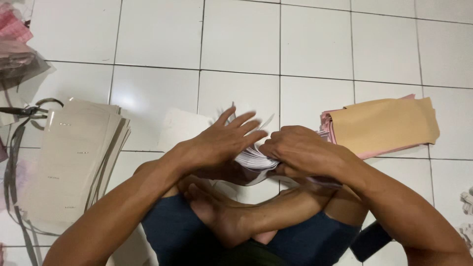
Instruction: The person sits on a tiled floor and sorts stacks of glossy colored plastic sheets, separating sheets by color and stacking them into piles. They pick up sheets one at a time, align them, and place them onto the matching stack.
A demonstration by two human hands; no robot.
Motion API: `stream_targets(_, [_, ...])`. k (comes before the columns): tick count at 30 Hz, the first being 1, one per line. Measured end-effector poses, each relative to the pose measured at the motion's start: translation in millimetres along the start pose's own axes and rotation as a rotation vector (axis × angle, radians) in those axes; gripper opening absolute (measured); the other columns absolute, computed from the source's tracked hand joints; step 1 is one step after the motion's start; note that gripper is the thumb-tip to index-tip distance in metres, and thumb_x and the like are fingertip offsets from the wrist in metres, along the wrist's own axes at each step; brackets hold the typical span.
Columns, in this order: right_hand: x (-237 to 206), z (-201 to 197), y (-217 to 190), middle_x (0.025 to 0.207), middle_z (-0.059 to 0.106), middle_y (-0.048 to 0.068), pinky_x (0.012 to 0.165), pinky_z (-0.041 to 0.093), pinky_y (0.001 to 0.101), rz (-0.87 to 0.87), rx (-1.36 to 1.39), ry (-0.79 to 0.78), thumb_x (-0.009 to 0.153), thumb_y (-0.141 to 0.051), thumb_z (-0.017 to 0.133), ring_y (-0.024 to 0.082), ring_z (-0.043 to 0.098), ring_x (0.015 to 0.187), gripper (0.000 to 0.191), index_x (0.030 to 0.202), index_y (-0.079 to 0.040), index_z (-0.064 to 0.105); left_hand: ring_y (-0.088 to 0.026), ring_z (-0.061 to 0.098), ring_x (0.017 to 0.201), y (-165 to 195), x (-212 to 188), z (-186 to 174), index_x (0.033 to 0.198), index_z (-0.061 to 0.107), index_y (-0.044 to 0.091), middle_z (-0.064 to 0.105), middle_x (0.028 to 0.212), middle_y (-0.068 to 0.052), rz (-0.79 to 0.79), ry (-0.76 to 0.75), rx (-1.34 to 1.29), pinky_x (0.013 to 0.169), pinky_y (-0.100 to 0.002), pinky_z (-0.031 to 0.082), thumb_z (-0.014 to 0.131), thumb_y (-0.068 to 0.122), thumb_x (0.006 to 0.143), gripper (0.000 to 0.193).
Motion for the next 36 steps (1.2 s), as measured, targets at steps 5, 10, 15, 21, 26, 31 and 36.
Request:
stream_targets(5, [-7, 19, 17, 0.080, 0.064, 0.014, 0.073, 0.046, 0.0494, 0.172, -0.002, -0.127, 0.075, -0.023, 0.080, 0.036, 0.063, 0.082, 0.029, 0.087, -0.004, 0.062, -0.033, 0.059, 0.121, -39, -22, 46, 0.139, 0.051, 0.018, 0.066, 0.124, -0.015, -0.409, -0.427, -0.237, 0.116, -0.048, 0.038, 0.086, 0.027, 0.068, 0.079])
stream_targets(10, [-11, 31, 23, 0.080, 0.065, 0.015, 0.073, 0.047, 0.0471, 0.216, 0.066, -0.181, 0.077, -0.029, 0.082, 0.034, 0.064, 0.082, 0.034, 0.091, -0.004, 0.064, -0.046, 0.048, 0.129, -25, -32, 31, 0.100, 0.070, 0.012, 0.056, 0.132, -0.027, -0.094, 0.120, -0.049, 0.107, -0.054, 0.029, 0.085, 0.023, 0.052, 0.052])
stream_targets(15, [-8, 52, 51, 0.087, 0.082, 0.009, 0.074, 0.056, 0.0369, 0.332, 0.528, -0.246, 0.067, -0.027, 0.086, 0.022, 0.077, 0.079, 0.041, 0.104, -0.011, 0.077, -0.028, 0.074, 0.084, -49, -36, 36, 0.101, 0.073, 0.009, 0.076, 0.077, -0.022, -0.486, -0.396, -0.343, 0.131, -0.047, 0.012, 0.078, 0.027, 0.069, 0.037])
stream_targets(21, [20, 107, 110, 0.097, 0.081, 0.011, 0.078, 0.062, 0.0346, 0.343, 0.941, -0.348, 0.067, -0.022, 0.088, 0.021, 0.078, 0.087, 0.051, 0.113, -0.005, 0.075, -0.024, 0.071, 0.074, -84, -30, 43, 0.103, 0.081, 0.006, 0.077, 0.084, -0.011, -0.727, -0.474, -0.475, 0.064, -0.043, 0.055, 0.078, 0.033, 0.066, 0.046])
stream_targets(26, [49, 154, 167, 0.112, 0.073, 0.015, 0.086, 0.057, 0.0439, 0.528, 0.303, -0.246, 0.068, -0.038, 0.086, 0.033, 0.071, 0.099, 0.073, 0.131, -0.009, 0.063, -0.032, 0.066, 0.100, -144, -21, 88, 0.133, 0.058, 0.010, 0.069, 0.113, -0.016, -0.834, -0.198, -0.428, 0.085, -0.044, 0.053, 0.076, 0.025, 0.072, 0.066])
stream_targets(31, [28, 168, 190, 0.120, 0.067, 0.017, 0.099, 0.050, 0.0479, 0.566, 0.015, -0.020, 0.072, -0.059, 0.083, 0.035, 0.065, 0.112, 0.086, 0.137, -0.010, 0.057, -0.038, 0.058, 0.121, -153, -49, 132, 0.151, 0.040, 0.010, 0.058, 0.132, -0.021, -0.908, 0.133, -0.544, 0.102, -0.045, 0.049, 0.077, 0.017, 0.074, 0.086])
stream_targets(36, [-43, 186, 182, 0.133, 0.060, 0.022, 0.097, 0.048, 0.0496, 0.780, 0.107, 0.460, 0.077, -0.051, 0.083, 0.038, 0.059, 0.119, 0.088, 0.144, -0.003, 0.054, -0.040, 0.056, 0.110, -104, -80, 147, 0.143, 0.050, 0.004, 0.059, 0.121, -0.023, -0.875, 0.613, -0.190, 0.094, -0.048, 0.047, 0.079, 0.019, 0.081, 0.070])
Point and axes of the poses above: each hand's wrist, its own x-axis towards the middle knuckle, its own z-axis out of the palm, y = z × x, the point moved 5 cm from there along x, towards the middle knuckle
